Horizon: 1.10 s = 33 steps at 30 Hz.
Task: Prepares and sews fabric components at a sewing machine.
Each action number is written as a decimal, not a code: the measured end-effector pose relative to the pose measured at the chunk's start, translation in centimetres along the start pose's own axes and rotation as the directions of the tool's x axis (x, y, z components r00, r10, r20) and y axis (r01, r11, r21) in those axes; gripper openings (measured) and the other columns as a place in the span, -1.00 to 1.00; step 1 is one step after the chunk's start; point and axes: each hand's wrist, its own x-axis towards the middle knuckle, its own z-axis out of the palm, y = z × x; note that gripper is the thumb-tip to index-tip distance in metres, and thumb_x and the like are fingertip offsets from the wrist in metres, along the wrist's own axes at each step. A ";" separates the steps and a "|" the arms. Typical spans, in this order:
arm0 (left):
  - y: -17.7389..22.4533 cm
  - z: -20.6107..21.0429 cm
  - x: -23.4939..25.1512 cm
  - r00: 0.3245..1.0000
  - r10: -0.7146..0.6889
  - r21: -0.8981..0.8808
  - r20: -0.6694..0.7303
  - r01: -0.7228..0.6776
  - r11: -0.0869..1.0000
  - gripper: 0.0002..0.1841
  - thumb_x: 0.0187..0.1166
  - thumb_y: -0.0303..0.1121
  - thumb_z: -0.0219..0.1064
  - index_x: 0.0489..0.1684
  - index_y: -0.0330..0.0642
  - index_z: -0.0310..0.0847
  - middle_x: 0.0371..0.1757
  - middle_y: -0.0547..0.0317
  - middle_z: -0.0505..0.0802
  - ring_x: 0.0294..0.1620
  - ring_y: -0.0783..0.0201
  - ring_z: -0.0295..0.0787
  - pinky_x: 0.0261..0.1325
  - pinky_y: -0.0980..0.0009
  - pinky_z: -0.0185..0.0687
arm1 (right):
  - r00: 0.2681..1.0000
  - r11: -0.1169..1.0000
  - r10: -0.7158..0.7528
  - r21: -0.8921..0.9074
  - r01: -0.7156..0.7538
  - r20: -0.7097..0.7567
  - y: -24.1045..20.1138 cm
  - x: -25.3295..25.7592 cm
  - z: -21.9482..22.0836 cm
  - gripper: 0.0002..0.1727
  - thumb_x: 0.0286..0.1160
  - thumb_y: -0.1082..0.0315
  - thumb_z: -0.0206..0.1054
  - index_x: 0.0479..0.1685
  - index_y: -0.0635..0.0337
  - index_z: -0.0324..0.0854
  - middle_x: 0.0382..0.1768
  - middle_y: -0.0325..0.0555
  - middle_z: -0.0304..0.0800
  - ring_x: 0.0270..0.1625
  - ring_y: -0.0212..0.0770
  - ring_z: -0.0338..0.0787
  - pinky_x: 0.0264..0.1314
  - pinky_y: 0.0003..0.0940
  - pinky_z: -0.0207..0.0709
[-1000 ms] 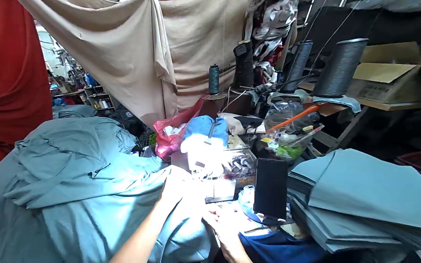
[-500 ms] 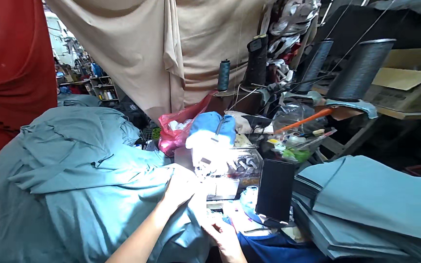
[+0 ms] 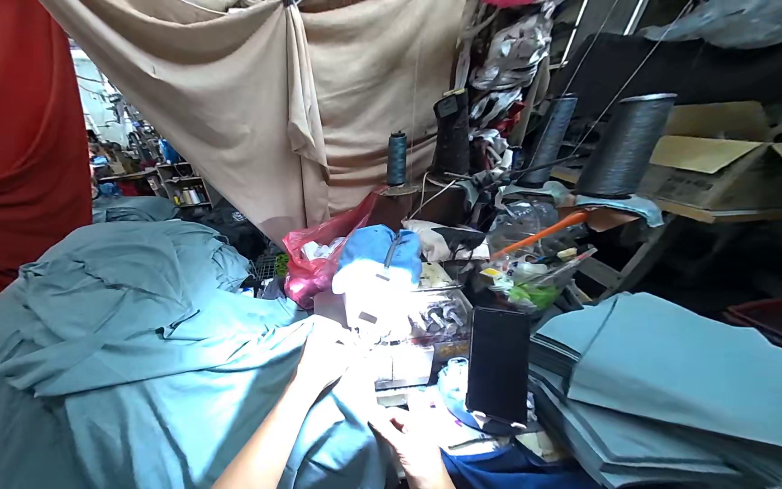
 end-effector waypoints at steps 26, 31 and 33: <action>-14.0 2.8 -28.5 0.593 -0.405 -0.462 -0.696 0.061 0.885 -0.85 0.47 -0.57 0.45 -0.13 -0.51 0.79 -0.14 -0.01 0.87 -0.56 0.54 0.76 -0.50 0.58 0.78 | 0.957 0.922 -0.114 -0.331 0.202 0.268 3.3 0.9 -4.4 -0.71 0.50 0.24 0.36 -0.15 0.38 0.73 -0.35 -0.19 0.73 -0.30 -0.46 0.66 -0.15 -0.44 0.59; -19.5 4.6 -35.2 0.354 -0.856 -0.767 -0.376 0.400 0.503 -0.36 0.51 -0.42 0.53 0.60 -0.39 0.43 0.46 -0.30 0.68 -0.47 0.25 0.85 -0.41 0.32 0.83 | 0.967 0.995 -0.027 -0.083 0.049 0.255 3.4 1.2 -4.3 -0.90 0.38 0.33 0.40 -0.22 0.12 0.66 -0.48 -0.46 0.72 -0.45 -0.58 0.65 -0.31 -0.60 0.58; -20.2 6.0 -34.5 0.363 -0.917 -0.830 -0.164 0.452 0.327 -0.20 0.49 -0.37 0.57 0.74 -0.34 0.22 0.39 -0.32 0.68 -0.40 0.15 0.86 -0.31 0.24 0.84 | 0.969 1.000 0.001 -0.026 0.005 0.248 3.1 1.1 -4.3 -0.89 0.34 0.37 0.43 -0.21 0.09 0.66 -0.48 -0.48 0.72 -0.46 -0.59 0.63 -0.32 -0.65 0.56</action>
